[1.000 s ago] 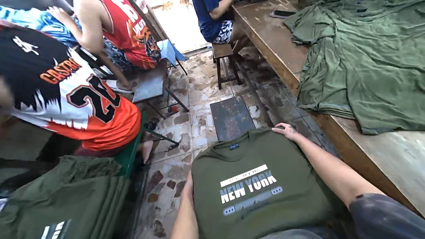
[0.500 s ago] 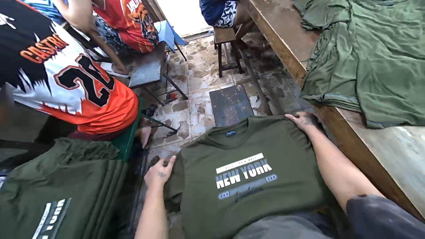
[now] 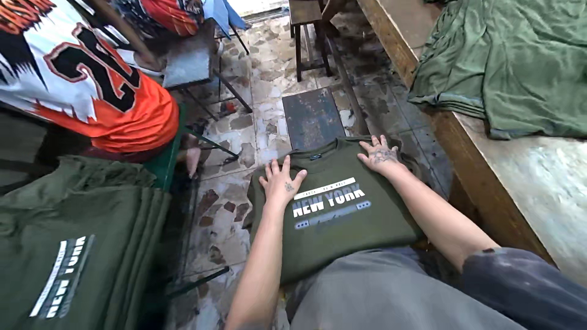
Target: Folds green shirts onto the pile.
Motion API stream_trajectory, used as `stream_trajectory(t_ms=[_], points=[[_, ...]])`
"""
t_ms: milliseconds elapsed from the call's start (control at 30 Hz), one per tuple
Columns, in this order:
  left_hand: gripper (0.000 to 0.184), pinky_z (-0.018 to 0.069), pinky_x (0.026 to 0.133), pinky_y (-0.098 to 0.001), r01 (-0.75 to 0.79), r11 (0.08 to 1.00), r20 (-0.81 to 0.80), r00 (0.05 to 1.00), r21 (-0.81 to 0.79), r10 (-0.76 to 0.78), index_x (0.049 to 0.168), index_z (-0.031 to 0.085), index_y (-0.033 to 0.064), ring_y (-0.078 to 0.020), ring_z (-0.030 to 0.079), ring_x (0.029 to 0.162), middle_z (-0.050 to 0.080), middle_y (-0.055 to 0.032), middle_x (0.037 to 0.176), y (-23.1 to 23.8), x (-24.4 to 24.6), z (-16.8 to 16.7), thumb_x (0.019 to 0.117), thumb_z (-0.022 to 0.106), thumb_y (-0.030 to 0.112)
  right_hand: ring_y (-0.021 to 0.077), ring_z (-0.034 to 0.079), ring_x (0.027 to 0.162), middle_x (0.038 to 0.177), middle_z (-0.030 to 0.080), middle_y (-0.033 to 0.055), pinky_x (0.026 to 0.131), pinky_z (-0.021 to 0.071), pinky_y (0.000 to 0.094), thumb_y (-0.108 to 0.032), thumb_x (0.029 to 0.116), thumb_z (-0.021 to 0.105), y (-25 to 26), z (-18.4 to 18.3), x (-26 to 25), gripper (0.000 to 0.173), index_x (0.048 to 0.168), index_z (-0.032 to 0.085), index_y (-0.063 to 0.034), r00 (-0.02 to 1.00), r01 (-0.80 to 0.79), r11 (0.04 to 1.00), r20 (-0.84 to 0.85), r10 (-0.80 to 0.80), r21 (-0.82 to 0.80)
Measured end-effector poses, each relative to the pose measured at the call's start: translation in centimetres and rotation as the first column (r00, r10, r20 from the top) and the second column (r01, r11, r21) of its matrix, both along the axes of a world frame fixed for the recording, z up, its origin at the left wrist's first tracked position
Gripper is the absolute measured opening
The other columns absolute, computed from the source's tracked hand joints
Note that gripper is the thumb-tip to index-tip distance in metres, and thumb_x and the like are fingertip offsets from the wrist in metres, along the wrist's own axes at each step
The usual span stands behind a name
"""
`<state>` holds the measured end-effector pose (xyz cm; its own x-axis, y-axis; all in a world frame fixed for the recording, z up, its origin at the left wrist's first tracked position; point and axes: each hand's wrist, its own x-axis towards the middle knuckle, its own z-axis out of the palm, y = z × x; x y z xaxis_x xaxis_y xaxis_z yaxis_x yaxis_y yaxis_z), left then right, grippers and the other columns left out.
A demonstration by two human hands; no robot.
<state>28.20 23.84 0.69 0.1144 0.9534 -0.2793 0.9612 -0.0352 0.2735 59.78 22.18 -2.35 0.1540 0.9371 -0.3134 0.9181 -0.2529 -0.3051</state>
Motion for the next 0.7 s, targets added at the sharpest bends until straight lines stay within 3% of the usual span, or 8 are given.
stream_trajectory(t_ms=[133,233,300,333,400,500,600,700], points=[[0.077,0.0122,0.114,-0.0785,0.199,0.979,0.004,0.980,0.048,-0.200,0.157,0.043,0.0210,-0.0545,0.015,0.152,0.025,-0.0258,0.165,-9.2,1.4,2.5,0.0960,0.049,0.068,0.0516,0.026,0.151,0.159,0.041,0.0240,0.112,0.0106,0.0829,-0.058,0.1007,0.049,-9.3,3.2,-4.5,0.061,0.149,0.056,-0.0223,0.963,-0.268,0.938,0.031,0.268,0.220],[0.074,0.0122,0.115,-0.0766,0.259,0.964,-0.003,0.966,-0.054,-0.259,0.154,0.048,0.0213,-0.0537,0.018,0.151,0.031,-0.0240,0.164,-13.2,1.4,2.6,0.0964,0.047,0.068,0.0503,0.007,0.155,0.168,0.021,0.0222,0.112,-0.0001,0.0831,-0.058,0.1030,0.045,-13.1,5.7,-6.8,0.069,0.161,0.036,-0.0219,0.938,-0.346,0.923,-0.082,0.337,-0.169],[0.071,0.0135,0.114,-0.0777,0.279,0.960,0.062,0.958,0.019,-0.280,0.151,0.053,0.0209,-0.0543,0.021,0.150,0.033,-0.0258,0.162,-13.2,1.4,5.3,0.0965,0.047,0.067,0.0526,0.014,0.154,0.165,0.027,0.0263,0.112,0.0088,0.0823,-0.052,0.1019,0.056,-12.2,10.0,-7.4,0.068,0.158,0.041,-0.0169,0.946,-0.312,0.922,-0.163,0.280,-0.228],[0.071,0.0169,0.111,-0.0798,0.303,0.945,0.074,0.947,0.123,-0.313,0.148,0.056,0.0204,-0.0566,0.027,0.147,0.038,-0.0276,0.158,-13.5,1.5,5.8,0.0959,0.047,0.067,0.0530,0.026,0.150,0.158,0.039,0.0277,0.111,0.0160,0.0814,-0.051,0.1008,0.058,-12.5,10.5,-7.2,0.063,0.152,0.051,-0.0148,0.948,-0.291,0.952,-0.160,0.275,-0.089],[0.069,0.0216,0.108,-0.0818,0.375,0.896,0.056,0.915,0.239,-0.399,0.145,0.059,0.0215,-0.0587,0.036,0.142,0.046,-0.0282,0.153,-14.9,1.5,4.2,0.0972,0.042,0.068,0.0507,0.046,0.140,0.145,0.057,0.0231,0.107,0.0275,0.0812,-0.052,0.1012,0.050,-14.4,6.2,-6.5,0.054,0.141,0.064,-0.0189,0.958,-0.265,0.902,-0.012,0.286,0.341],[0.062,0.0200,0.110,-0.0798,0.471,0.866,0.042,0.874,0.169,-0.484,0.145,0.060,0.0274,-0.0529,0.036,0.144,0.047,-0.0214,0.155,-17.0,0.6,0.9,0.1014,0.035,0.064,0.0498,0.028,0.151,0.162,0.040,0.0181,0.108,0.0121,0.0858,-0.054,0.1034,0.040,-17.2,2.6,-5.4,0.058,0.154,0.050,-0.0262,0.955,-0.295,0.931,0.026,0.297,0.213],[0.067,0.0168,0.112,-0.0793,0.374,0.925,0.120,0.918,0.062,-0.379,0.147,0.058,0.0238,-0.0546,0.028,0.148,0.040,-0.0258,0.158,-15.4,-1.3,4.1,0.0976,0.045,0.067,0.0491,0.015,0.155,0.167,0.025,0.0219,0.112,0.0106,0.0818,-0.049,0.1013,0.056,-16.1,8.2,-5.3,0.064,0.158,0.043,-0.0223,0.974,-0.219,0.967,-0.094,0.207,-0.132],[0.077,0.0211,0.111,-0.0785,0.099,0.955,0.159,0.976,0.280,-0.148,0.148,0.054,0.0089,-0.0596,0.029,0.144,0.036,-0.0339,0.156,-13.5,-3.7,4.5,0.0974,0.044,0.066,0.0552,0.037,0.143,0.153,0.044,0.0309,0.110,0.0287,0.0778,-0.054,0.0983,0.056,-15.3,6.7,-2.8,0.062,0.145,0.059,-0.0134,0.997,-0.051,0.959,-0.049,0.067,0.277]])
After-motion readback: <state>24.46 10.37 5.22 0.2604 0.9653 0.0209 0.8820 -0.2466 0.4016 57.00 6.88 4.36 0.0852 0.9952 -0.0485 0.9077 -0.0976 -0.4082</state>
